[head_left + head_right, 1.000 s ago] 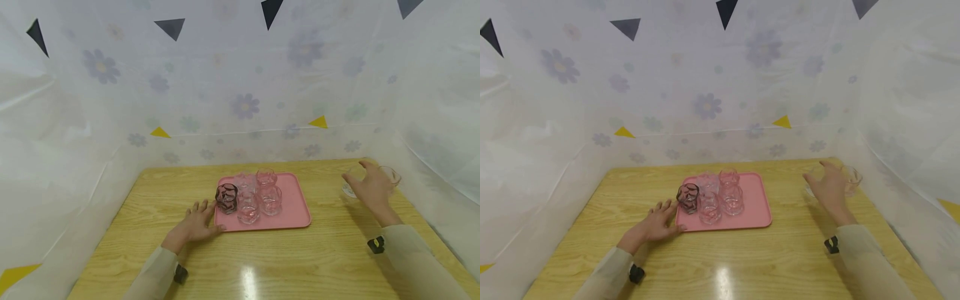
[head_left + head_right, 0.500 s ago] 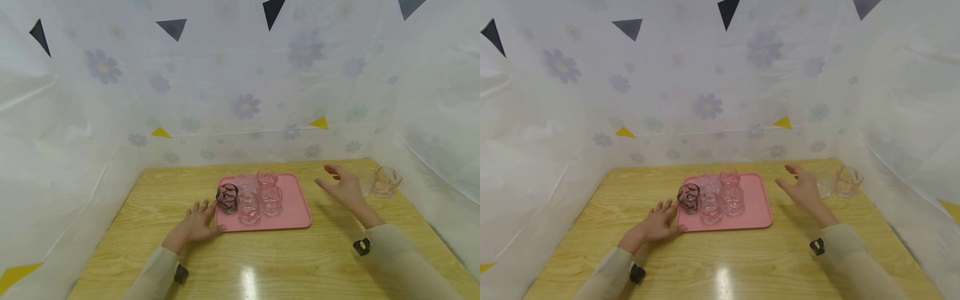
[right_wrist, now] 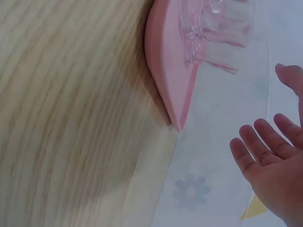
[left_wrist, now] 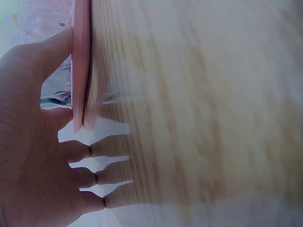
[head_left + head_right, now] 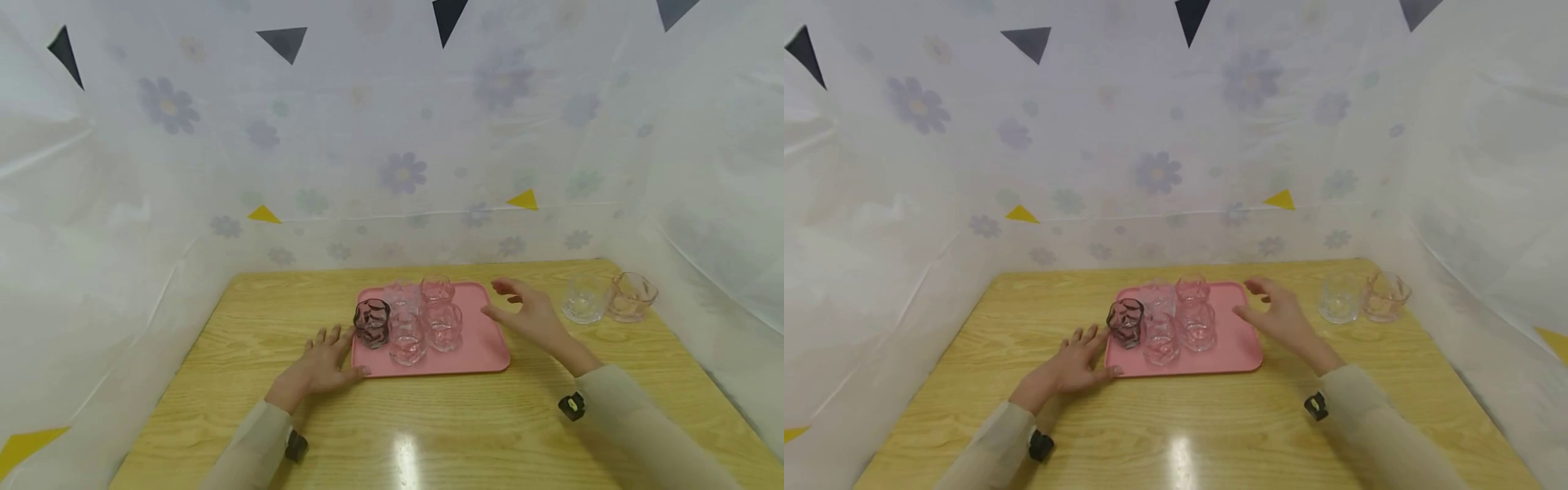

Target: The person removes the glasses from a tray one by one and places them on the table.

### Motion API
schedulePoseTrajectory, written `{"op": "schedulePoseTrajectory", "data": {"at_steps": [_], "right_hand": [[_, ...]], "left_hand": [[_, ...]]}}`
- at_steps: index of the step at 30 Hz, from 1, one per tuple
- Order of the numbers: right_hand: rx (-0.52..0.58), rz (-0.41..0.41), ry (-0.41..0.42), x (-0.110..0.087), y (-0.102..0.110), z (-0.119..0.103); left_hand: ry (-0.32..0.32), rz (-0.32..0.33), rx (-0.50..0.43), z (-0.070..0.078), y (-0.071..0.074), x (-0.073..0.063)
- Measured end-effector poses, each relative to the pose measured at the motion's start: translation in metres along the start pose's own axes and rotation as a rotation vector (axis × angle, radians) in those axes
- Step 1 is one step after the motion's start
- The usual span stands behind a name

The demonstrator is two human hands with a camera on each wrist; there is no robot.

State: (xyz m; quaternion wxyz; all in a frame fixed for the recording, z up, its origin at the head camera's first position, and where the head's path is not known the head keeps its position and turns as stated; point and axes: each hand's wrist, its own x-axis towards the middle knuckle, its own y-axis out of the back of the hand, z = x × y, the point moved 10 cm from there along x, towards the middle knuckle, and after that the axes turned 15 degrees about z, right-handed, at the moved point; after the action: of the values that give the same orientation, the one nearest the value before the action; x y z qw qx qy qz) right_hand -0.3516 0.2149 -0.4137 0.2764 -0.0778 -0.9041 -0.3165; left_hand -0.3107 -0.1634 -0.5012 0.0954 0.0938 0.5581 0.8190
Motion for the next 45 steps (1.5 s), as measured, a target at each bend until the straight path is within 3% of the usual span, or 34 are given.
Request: {"op": "schedulePoseTrajectory", "data": {"at_steps": [17, 29, 45], "right_hand": [[0.074, -0.194, 0.028, -0.014, -0.049, -0.024], [0.111, -0.257, 0.000, -0.022, -0.072, -0.030], [0.088, -0.285, -0.101, -0.025, -0.089, -0.017]], "left_hand": [[0.001, -0.005, -0.009, 0.000, 0.000, -0.001], [-0.004, 0.006, -0.011, 0.000, 0.002, 0.000], [-0.008, 0.005, -0.008, 0.000, 0.002, 0.000]]}}
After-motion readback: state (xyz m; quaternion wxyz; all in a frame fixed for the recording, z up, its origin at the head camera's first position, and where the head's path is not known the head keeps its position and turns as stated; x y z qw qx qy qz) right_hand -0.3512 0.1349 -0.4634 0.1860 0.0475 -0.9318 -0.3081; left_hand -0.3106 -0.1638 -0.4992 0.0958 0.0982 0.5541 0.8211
